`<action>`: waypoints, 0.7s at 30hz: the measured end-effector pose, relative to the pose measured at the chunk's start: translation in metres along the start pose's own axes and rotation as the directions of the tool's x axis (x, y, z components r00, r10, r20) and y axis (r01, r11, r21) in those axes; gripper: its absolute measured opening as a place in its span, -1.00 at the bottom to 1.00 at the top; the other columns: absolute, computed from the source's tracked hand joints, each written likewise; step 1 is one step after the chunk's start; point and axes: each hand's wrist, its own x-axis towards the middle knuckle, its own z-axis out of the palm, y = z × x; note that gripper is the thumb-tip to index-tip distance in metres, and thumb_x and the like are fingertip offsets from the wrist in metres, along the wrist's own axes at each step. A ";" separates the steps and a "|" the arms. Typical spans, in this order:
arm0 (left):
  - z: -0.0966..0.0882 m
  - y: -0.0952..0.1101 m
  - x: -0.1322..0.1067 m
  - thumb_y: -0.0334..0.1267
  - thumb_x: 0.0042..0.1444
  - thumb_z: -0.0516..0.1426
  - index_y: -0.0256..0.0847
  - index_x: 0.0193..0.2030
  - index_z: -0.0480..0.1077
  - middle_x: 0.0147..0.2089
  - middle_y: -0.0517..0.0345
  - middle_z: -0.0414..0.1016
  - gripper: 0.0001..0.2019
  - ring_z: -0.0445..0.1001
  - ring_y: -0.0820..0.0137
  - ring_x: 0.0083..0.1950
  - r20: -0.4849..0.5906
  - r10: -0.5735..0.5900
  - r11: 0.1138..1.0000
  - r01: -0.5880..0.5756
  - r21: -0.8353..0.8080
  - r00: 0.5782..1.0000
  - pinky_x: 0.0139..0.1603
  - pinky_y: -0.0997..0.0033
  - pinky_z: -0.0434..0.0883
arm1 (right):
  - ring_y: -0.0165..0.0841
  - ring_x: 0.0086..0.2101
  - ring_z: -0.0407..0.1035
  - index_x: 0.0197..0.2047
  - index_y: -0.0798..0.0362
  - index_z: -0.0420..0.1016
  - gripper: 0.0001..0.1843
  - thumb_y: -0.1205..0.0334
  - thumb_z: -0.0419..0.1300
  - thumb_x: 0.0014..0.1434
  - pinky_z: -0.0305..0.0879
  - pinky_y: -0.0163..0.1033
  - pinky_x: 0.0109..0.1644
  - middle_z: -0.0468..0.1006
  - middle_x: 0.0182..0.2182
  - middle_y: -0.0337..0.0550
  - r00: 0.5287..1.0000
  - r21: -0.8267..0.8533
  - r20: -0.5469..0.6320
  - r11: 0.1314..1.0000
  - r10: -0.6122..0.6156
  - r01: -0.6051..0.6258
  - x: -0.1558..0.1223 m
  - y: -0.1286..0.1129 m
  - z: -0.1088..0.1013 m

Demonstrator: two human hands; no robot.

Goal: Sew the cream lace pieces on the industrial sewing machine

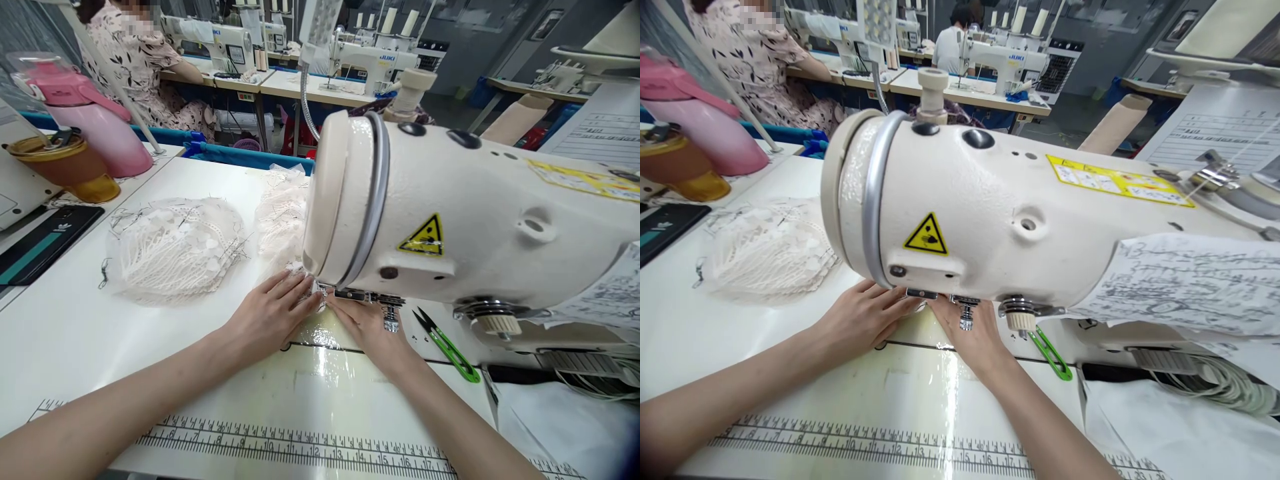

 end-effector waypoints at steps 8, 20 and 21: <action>-0.001 0.000 0.001 -0.22 0.37 -0.08 -0.20 0.22 0.30 0.19 0.00 0.42 -0.64 0.34 0.18 0.25 0.010 -0.026 1.000 0.026 -0.016 1.000 0.29 0.07 0.23 | -0.33 -0.26 0.51 0.04 -0.16 0.50 -0.65 0.33 -0.01 0.32 0.43 -0.23 -0.29 0.63 -0.27 -0.21 0.998 0.082 -0.016 0.995 -0.061 0.063 -0.004 0.007 0.010; -0.003 0.002 -0.002 -0.34 0.34 -0.09 -0.37 0.11 0.39 0.08 0.00 0.51 -0.66 0.45 0.25 0.16 -0.162 0.060 0.997 -0.067 -0.034 0.985 0.24 0.19 0.35 | -0.33 -0.30 0.49 -0.04 -0.18 0.56 -0.69 0.05 0.01 0.33 0.35 -0.17 -0.18 0.62 -0.29 -0.22 0.994 -0.060 0.109 0.998 0.016 -0.010 -0.012 -0.001 -0.001; -0.003 0.001 -0.002 -0.33 0.33 -0.08 -0.36 0.11 0.39 0.09 -0.01 0.51 -0.66 0.45 0.24 0.16 -0.153 0.061 0.997 -0.068 -0.039 0.986 0.24 0.17 0.35 | -0.33 -0.29 0.49 -0.03 -0.20 0.55 -0.68 0.04 0.00 0.34 0.35 -0.16 -0.19 0.62 -0.29 -0.22 0.990 -0.054 0.138 0.998 0.037 -0.030 -0.012 -0.002 -0.002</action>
